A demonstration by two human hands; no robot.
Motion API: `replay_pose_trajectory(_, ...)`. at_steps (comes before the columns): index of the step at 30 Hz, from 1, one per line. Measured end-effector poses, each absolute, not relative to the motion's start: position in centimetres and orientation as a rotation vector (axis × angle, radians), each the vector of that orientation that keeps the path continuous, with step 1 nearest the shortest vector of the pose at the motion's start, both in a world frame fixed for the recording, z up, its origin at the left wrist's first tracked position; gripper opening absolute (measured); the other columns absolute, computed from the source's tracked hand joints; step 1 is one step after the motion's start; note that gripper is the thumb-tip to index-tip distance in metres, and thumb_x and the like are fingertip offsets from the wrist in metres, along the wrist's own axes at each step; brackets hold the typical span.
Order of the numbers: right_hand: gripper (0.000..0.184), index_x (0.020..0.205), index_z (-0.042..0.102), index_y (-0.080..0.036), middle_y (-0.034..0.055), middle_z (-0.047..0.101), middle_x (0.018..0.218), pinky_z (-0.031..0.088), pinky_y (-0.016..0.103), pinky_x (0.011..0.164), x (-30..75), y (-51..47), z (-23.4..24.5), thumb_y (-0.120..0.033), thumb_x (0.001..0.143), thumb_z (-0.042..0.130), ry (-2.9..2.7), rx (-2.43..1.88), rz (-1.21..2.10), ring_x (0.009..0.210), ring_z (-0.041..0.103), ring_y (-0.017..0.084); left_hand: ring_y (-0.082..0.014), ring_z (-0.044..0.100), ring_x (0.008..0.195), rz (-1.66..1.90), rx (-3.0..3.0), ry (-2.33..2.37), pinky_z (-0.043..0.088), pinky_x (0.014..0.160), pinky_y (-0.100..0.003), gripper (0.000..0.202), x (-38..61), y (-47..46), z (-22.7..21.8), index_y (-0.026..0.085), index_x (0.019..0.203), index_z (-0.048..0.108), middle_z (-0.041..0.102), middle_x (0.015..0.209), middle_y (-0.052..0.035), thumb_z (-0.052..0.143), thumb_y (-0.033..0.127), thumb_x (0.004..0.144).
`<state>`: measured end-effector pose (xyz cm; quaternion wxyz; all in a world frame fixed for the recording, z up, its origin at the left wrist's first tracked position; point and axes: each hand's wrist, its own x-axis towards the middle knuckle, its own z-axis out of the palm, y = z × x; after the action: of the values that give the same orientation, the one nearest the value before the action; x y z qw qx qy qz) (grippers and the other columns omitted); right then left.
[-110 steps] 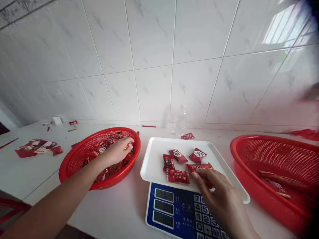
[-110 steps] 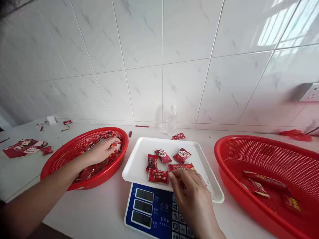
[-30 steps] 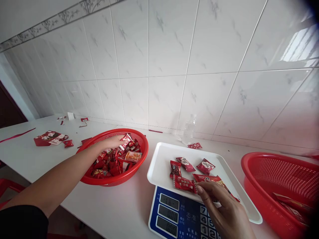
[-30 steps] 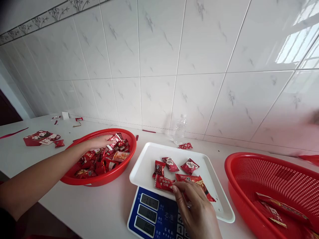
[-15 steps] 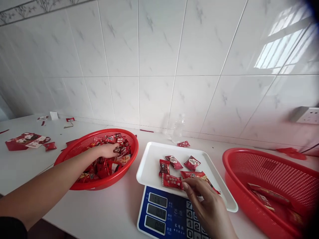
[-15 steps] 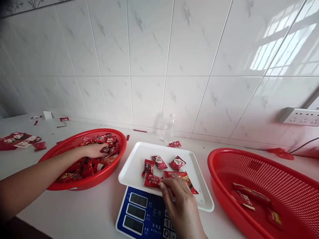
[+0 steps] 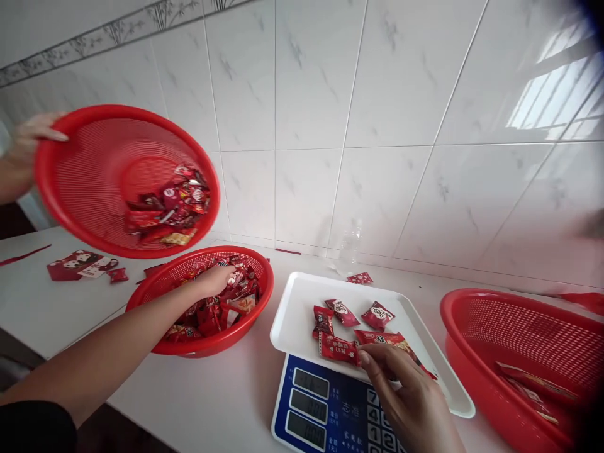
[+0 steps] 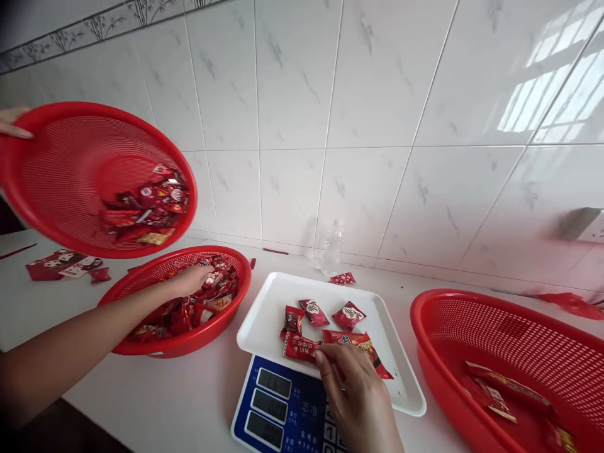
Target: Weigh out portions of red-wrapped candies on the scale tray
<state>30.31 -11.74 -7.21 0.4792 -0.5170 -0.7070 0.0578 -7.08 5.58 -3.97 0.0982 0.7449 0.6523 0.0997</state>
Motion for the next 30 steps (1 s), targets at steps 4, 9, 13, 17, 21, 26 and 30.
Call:
replay_pose_trajectory(4,0.027,0.082,0.065,-0.024,0.0032,0.067,0.076,0.053,0.026,0.059,30.2,-11.7,-6.9,-0.042,0.092,0.048,-1.749,-1.207,0.121,0.068,0.063,0.017,-0.0228,0.063,0.08,0.479,2.185,1.955,0.044,0.072,-0.03,0.024,-6.3,5.1,-2.4,0.021,0.096,0.059,0.067,0.084,-0.0049,0.038,0.028,0.088)
replay_pose_trajectory(9,0.026,0.081,0.065,-0.024,0.0032,0.068,0.076,0.054,0.026,0.057,30.1,-11.8,-6.7,-0.041,0.092,0.049,-1.744,-1.207,0.092,0.066,0.063,0.017,-0.0211,0.059,0.058,0.609,2.174,1.823,0.043,0.062,-0.029,0.023,-3.0,2.1,-0.4,0.021,0.087,0.059,0.058,0.056,0.0008,0.038,0.031,0.086)
replay_pose_trajectory(13,0.025,0.082,0.065,-0.024,0.0033,0.068,0.077,0.054,0.026,0.059,30.2,-11.7,-7.1,-0.041,0.092,0.049,-1.742,-1.209,0.106,0.067,0.063,0.017,-0.0201,0.058,0.056,0.705,2.159,1.673,0.042,0.058,-0.028,0.022,0.3,-0.3,0.4,0.021,0.084,0.057,0.056,0.055,0.0019,0.04,0.035,0.086)
replay_pose_trajectory(17,0.023,0.084,0.064,-0.024,0.0028,0.067,0.077,0.053,0.026,0.058,30.3,-11.5,-7.5,-0.04,0.092,0.05,-1.734,-1.209,0.122,0.068,0.064,0.017,-0.0176,0.059,0.058,0.8,2.091,1.525,0.041,0.057,-0.026,0.022,2.5,-1.2,1.0,0.022,0.077,0.051,0.056,0.058,0.0039,0.041,0.038,0.087)
replay_pose_trajectory(21,0.024,0.083,0.064,-0.023,0.0028,0.067,0.078,0.053,0.027,0.061,30.2,-11.7,-7.1,-0.04,0.092,0.049,-1.726,-1.229,0.137,0.07,0.063,0.017,-0.0139,0.057,0.053,0.903,1.731,1.189,0.04,0.05,-0.023,0.022,4.6,-2.1,1.5,0.021,0.078,0.048,0.055,0.06,0.0044,0.046,0.04,0.086)
replay_pose_trajectory(26,0.02,0.087,0.063,-0.022,0.0027,0.068,0.079,0.052,0.025,0.063,30.2,-12.0,-6.3,-0.035,0.093,0.049,-1.758,-1.121,0.08,0.073,0.064,0.016,-0.0123,0.055,0.05,0.882,1.599,0.989,0.039,0.046,-0.021,0.025,8.5,-4.7,0.6,0.019,0.082,0.051,0.052,0.06,0.0047,0.051,0.043,0.086)
replay_pose_trajectory(30,0.025,0.092,0.061,-0.021,0.0014,0.066,0.076,0.05,0.023,0.059,30.3,-12.3,-6.0,-0.043,0.093,0.049,-1.773,-1.036,0.054,0.067,0.062,0.014,-0.0118,0.054,0.058,0.782,1.974,0.842,0.042,0.055,-0.023,0.025,11.8,-7.9,-0.9,0.019,0.085,0.057,0.057,0.067,0.0011,0.041,0.035,0.094)
